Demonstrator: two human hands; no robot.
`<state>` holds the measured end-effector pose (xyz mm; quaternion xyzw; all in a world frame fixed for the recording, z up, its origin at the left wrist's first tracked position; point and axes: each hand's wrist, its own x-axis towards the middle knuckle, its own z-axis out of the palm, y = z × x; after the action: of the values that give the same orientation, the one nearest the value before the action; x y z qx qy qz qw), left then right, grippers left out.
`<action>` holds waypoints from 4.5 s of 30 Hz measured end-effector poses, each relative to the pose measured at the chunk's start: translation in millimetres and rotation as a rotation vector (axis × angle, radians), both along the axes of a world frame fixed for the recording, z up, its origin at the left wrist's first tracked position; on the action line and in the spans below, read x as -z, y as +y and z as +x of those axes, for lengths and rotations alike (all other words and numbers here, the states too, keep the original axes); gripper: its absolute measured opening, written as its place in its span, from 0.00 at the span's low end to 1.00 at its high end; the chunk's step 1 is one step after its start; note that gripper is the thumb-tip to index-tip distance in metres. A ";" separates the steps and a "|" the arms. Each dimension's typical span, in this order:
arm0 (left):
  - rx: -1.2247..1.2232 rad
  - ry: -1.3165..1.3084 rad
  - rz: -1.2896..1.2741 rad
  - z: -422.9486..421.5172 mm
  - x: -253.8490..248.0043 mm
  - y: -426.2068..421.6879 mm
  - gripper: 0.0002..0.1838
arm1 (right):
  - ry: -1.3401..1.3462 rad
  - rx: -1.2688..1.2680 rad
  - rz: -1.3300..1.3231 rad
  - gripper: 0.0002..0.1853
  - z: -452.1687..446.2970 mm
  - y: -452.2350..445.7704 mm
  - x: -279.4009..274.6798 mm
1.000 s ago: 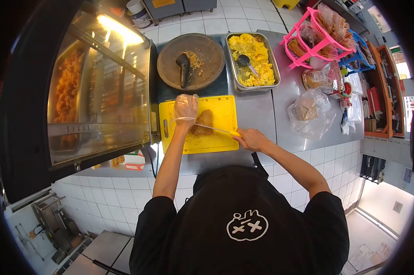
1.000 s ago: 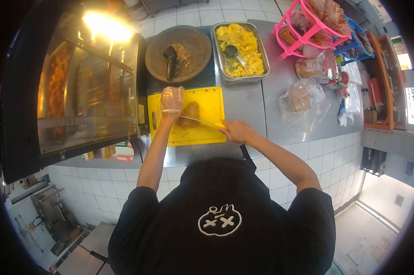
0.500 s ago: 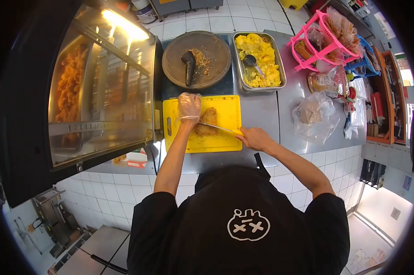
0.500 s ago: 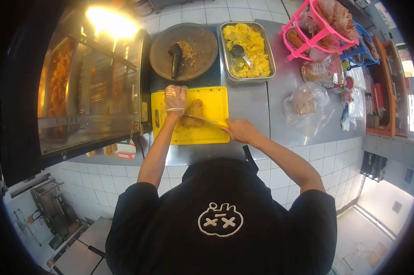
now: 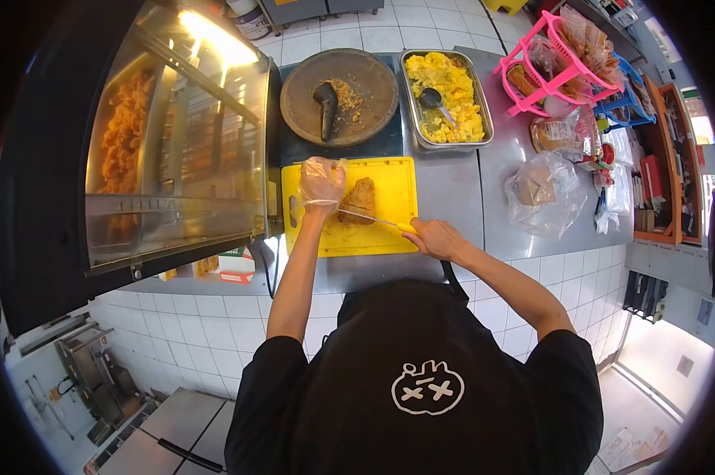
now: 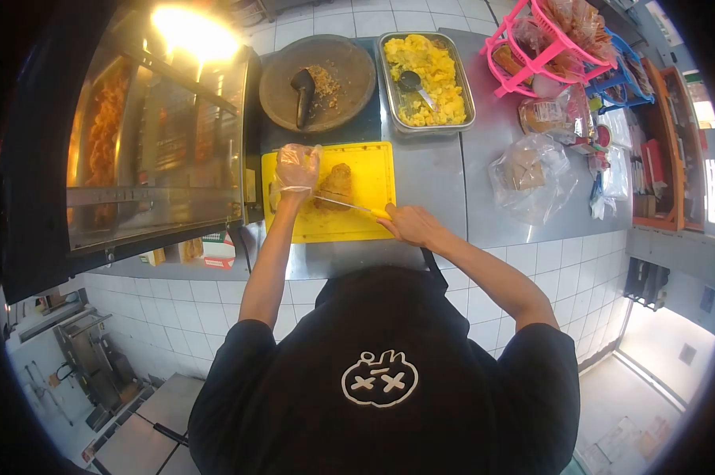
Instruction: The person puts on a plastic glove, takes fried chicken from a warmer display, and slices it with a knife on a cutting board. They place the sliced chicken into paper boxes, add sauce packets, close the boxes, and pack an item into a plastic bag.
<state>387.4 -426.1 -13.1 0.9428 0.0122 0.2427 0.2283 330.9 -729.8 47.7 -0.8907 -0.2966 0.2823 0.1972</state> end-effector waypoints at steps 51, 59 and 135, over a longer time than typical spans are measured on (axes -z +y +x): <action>-0.050 0.065 -0.003 -18.6 7.0 5.1 0.14 | -0.032 -0.051 -0.002 0.25 -2.6 2.1 23.9; -0.063 0.102 0.037 -23.4 21.9 8.6 0.14 | -0.056 -0.071 0.016 0.25 -1.5 0.7 50.6; 0.770 0.384 0.402 -30.0 -26.6 -32.3 0.44 | 0.897 0.900 0.622 0.28 -91.9 -38.3 62.3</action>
<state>357.4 -458.4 13.5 0.9321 -0.3433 -0.0409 0.1082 239.0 -768.0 -14.6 -0.6269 0.1435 0.4152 0.6434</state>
